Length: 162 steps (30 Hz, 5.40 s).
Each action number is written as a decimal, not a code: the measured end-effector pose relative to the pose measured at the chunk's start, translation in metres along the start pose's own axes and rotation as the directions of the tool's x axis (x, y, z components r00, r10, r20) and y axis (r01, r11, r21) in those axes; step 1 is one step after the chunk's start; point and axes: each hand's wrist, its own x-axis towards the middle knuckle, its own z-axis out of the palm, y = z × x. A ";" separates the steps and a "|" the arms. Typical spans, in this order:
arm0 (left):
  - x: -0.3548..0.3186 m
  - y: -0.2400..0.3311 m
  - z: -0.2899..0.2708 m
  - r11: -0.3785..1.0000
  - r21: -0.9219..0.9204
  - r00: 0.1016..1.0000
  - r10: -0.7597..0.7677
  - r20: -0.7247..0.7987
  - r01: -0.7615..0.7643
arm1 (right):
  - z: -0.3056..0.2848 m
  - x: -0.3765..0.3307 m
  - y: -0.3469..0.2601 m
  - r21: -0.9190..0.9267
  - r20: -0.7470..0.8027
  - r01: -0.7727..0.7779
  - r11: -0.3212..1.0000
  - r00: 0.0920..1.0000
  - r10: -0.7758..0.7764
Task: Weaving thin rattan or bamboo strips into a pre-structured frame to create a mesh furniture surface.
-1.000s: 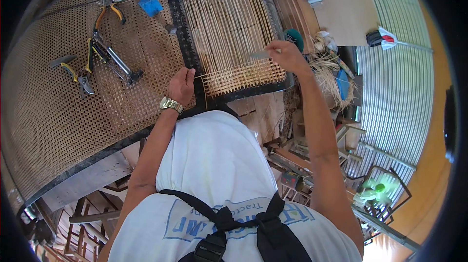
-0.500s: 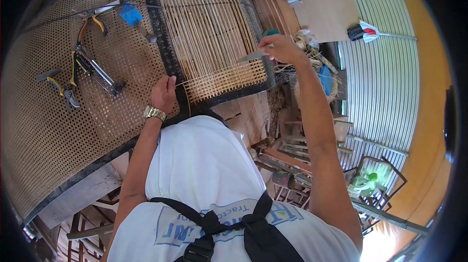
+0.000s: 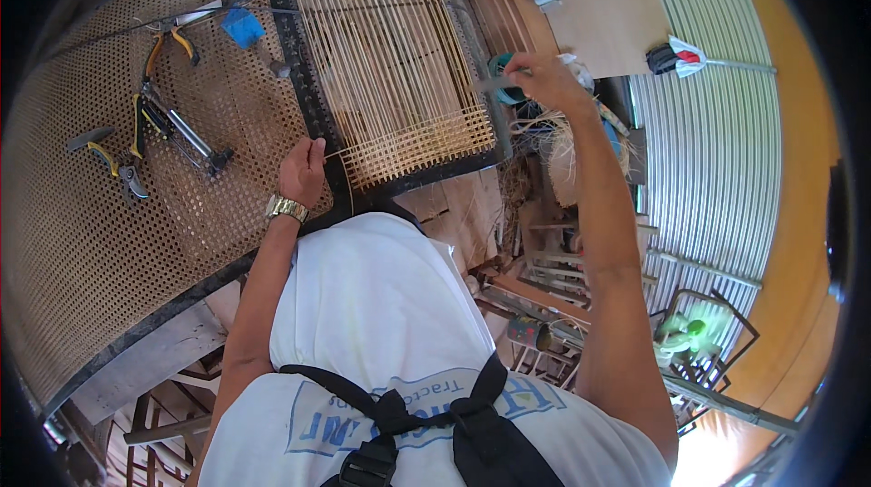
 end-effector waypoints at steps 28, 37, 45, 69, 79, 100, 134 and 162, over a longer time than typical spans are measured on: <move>-0.002 0.002 -0.001 0.999 -0.014 0.999 -0.044 0.016 0.044 | 0.029 -0.013 -0.002 -0.030 -0.150 0.099 0.995 0.983 -0.102; -0.002 0.004 -0.003 1.000 0.006 1.000 -0.022 0.005 0.022 | 0.010 -0.023 0.002 0.171 -0.051 -0.053 0.984 0.997 0.063; -0.003 0.003 -0.005 0.999 -0.004 0.998 -0.052 0.020 0.052 | 0.018 -0.023 -0.004 0.092 -0.182 0.044 0.995 0.983 -0.026; -0.003 -0.001 -0.006 0.998 -0.040 0.999 -0.046 0.003 0.046 | 0.065 -0.020 -0.051 0.212 -0.079 -0.003 0.977 0.997 0.020; -0.005 0.005 -0.008 0.997 -0.047 0.997 -0.065 0.050 0.067 | 0.072 -0.028 -0.035 0.213 -0.159 0.027 0.977 0.987 0.007; -0.047 0.001 -0.043 0.968 0.251 0.938 0.098 -0.332 -0.012 | 0.084 -0.049 -0.069 0.412 -0.295 0.001 0.911 0.946 0.132; -0.053 -0.008 -0.045 0.949 0.305 0.912 0.192 -0.363 -0.078 | 0.129 -0.010 -0.082 0.514 -0.316 0.195 0.835 0.948 -0.027; -0.071 0.087 0.018 0.972 -0.193 0.991 0.128 -0.030 -0.132 | 0.268 0.059 -0.122 0.810 0.276 -0.154 0.565 0.951 -0.136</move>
